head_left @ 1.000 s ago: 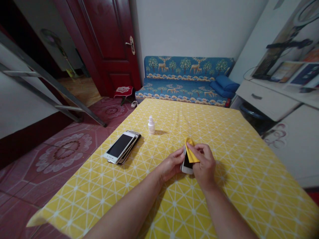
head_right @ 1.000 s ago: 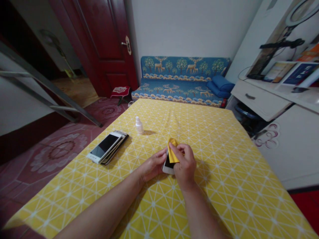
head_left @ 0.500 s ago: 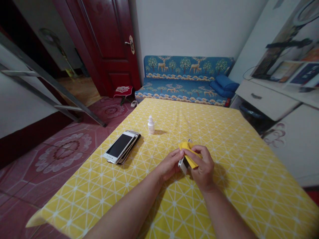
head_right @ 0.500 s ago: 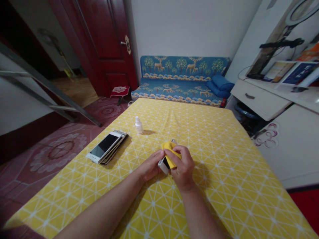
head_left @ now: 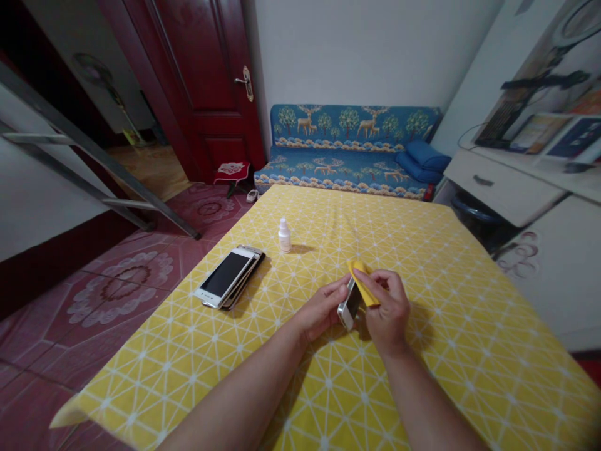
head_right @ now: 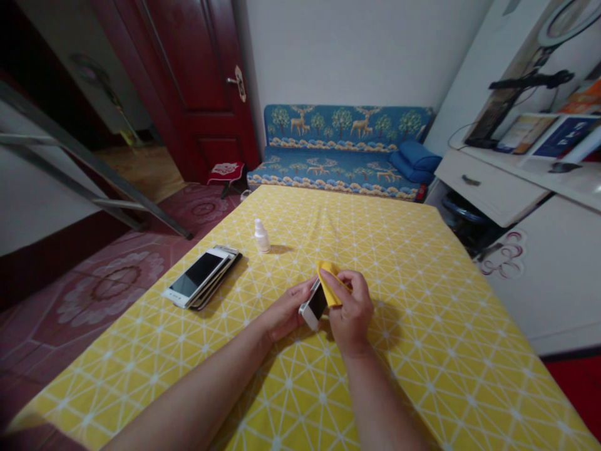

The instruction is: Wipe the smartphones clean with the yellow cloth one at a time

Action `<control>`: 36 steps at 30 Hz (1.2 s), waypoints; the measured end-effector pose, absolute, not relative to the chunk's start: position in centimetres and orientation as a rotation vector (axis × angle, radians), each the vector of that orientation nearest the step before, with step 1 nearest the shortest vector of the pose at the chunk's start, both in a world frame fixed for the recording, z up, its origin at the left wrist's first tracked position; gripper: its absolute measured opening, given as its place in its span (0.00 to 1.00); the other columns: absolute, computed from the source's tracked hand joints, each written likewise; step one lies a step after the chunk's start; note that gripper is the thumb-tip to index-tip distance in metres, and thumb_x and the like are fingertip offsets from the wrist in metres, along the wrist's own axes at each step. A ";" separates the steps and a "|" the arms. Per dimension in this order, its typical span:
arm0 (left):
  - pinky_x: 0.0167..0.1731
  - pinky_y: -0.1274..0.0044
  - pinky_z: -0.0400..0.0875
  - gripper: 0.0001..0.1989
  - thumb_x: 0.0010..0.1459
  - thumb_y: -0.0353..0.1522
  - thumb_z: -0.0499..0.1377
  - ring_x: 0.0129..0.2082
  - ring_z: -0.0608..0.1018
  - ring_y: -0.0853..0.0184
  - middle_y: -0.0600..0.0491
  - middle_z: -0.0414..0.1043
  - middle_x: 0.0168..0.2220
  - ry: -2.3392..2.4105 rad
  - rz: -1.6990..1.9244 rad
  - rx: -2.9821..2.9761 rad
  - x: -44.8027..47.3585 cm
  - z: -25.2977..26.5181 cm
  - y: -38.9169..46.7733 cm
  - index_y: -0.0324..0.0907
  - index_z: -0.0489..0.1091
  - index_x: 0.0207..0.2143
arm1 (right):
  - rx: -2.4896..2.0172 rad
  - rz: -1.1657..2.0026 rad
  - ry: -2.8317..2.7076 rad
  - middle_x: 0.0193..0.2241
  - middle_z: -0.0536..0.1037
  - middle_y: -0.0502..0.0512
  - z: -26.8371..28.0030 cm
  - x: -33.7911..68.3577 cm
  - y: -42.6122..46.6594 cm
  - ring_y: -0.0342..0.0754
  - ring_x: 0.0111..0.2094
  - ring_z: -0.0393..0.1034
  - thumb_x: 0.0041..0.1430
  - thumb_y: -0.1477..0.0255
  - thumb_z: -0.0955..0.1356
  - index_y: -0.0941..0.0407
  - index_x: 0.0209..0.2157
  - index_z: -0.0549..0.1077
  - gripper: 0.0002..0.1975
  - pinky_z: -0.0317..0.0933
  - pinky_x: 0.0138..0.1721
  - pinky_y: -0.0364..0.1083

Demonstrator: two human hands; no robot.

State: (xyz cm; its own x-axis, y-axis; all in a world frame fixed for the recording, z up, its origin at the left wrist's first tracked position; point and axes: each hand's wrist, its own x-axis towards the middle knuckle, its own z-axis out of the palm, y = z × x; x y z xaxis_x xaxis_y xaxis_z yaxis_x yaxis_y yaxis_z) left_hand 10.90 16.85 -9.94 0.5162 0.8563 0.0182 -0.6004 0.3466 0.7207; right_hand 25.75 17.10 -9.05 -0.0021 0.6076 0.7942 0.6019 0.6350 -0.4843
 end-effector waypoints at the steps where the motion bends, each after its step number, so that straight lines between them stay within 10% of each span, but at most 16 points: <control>1: 0.32 0.78 0.72 0.27 0.54 0.43 0.64 0.31 0.75 0.70 0.45 0.75 0.43 0.394 0.972 0.739 10.9 -10.0 16.9 0.43 0.70 0.54 | -1.003 0.016 -1.658 0.37 0.69 0.54 -9.0 25.7 17.0 0.48 0.39 0.68 0.61 0.78 0.64 0.45 0.48 0.77 0.19 0.66 0.37 0.49; 19: 0.36 0.77 0.72 0.26 0.55 0.52 0.59 0.32 0.77 0.67 0.48 0.76 0.32 0.445 1.047 0.324 10.2 -9.6 17.6 0.35 0.73 0.35 | -0.621 0.245 -1.885 0.38 0.68 0.55 -8.4 24.1 15.5 0.48 0.40 0.66 0.56 0.86 0.65 0.45 0.53 0.74 0.28 0.65 0.38 0.49; 36: 0.36 0.74 0.73 0.22 0.51 0.46 0.66 0.33 0.77 0.67 0.48 0.76 0.35 0.476 0.988 0.526 10.1 -10.0 17.1 0.39 0.75 0.40 | -0.807 0.072 -1.852 0.36 0.68 0.54 -9.0 24.6 16.2 0.48 0.39 0.66 0.52 0.87 0.62 0.45 0.54 0.72 0.33 0.64 0.38 0.48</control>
State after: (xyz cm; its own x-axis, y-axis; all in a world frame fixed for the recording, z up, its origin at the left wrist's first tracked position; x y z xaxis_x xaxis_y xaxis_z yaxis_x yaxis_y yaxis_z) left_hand 10.06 17.09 -10.01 0.4692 0.8723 -0.1380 -0.6514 0.4473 0.6129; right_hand 24.59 16.24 -9.00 -0.2069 0.5571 0.8043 0.4933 0.7693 -0.4060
